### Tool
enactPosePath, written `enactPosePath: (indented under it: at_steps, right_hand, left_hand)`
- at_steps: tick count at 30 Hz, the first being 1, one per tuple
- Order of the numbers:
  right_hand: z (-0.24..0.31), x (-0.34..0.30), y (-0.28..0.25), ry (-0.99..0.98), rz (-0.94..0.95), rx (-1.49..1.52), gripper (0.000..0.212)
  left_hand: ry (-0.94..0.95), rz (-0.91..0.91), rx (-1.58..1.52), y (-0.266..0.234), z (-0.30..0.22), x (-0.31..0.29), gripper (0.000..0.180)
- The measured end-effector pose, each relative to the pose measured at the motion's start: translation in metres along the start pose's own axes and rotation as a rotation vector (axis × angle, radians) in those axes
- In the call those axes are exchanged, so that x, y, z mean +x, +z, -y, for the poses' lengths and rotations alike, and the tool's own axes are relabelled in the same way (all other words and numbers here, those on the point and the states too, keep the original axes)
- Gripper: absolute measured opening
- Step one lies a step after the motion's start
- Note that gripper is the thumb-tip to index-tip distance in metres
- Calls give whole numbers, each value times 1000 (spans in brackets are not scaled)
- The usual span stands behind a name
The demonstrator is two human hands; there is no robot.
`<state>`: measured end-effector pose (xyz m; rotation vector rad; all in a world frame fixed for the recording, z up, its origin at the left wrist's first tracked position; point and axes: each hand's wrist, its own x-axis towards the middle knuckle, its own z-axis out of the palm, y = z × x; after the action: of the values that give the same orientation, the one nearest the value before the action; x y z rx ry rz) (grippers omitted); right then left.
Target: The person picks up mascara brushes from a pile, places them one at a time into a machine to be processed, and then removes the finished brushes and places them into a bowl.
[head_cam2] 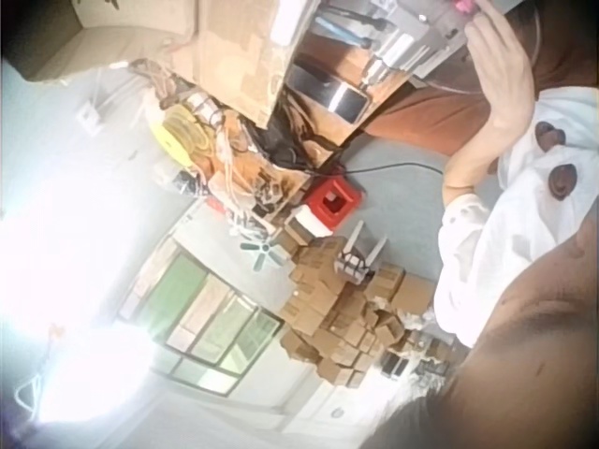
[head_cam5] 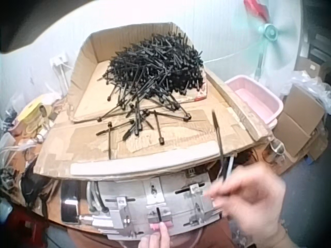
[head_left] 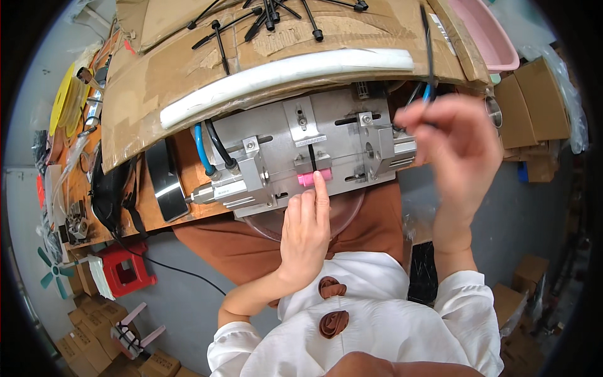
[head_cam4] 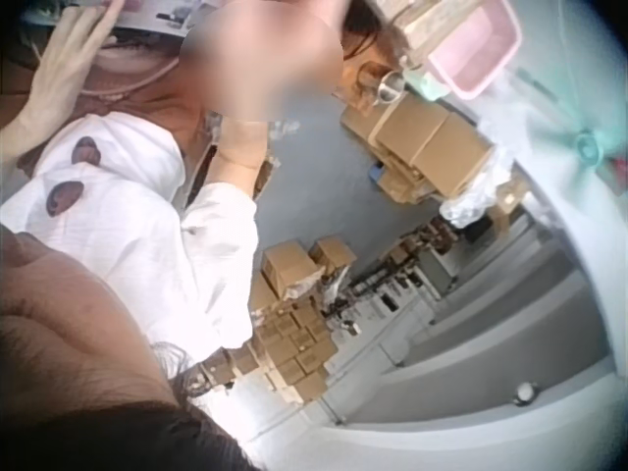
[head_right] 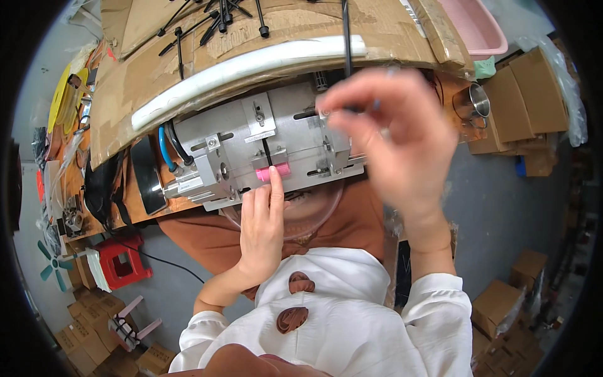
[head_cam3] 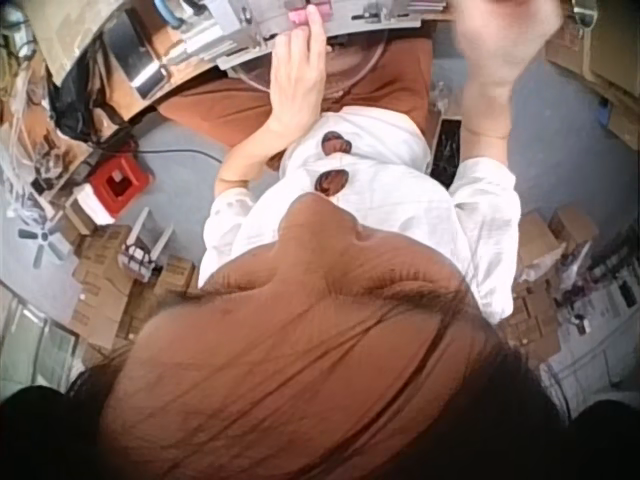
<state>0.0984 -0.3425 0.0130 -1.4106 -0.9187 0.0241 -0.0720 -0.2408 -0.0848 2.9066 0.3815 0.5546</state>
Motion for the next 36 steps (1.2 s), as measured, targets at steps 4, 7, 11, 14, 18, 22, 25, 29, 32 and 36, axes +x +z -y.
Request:
enactPosePath:
  at_steps: [4, 7, 11, 14, 18, 22, 25, 29, 32, 36]
  right_hand:
    - [-27, -72, 18, -217, 191, -416, 54]
    - [-43, -100, 38, -194, 298, -529, 66]
    - [-56, -108, 55, -128, 368, -519, 63]
    - [-62, -107, 56, -122, 362, -524, 62]
    - [-57, -102, 50, -113, 440, -600, 62]
    - [-35, -83, 47, -126, 502, -665, 61]
    - [-13, -46, 35, -183, 570, -648, 51]
    - [-30, 40, 22, -572, 180, -817, 25]
    - [-41, 105, 41, -389, 210, -963, 20]
    - [-74, 142, 48, -319, 514, -940, 18]
  left_hand:
    - [96, -99, -137, -32, 11, 36, 63]
    - [173, -311, -85, -62, 43, 111, 49]
    - [189, -503, 0, -54, 84, 199, 31]
    - [100, -169, -102, -56, 91, 219, 28]
    - [108, -234, -104, -63, 87, 210, 31]
    - [196, -235, -154, -58, 107, 221, 35]
    - [293, -207, -102, -48, 124, 233, 33]
    - [313, -326, -171, -57, 113, 210, 29]
    - [198, -295, -208, -72, 119, 183, 23]
    - [178, -264, -152, -86, 117, 150, 20]
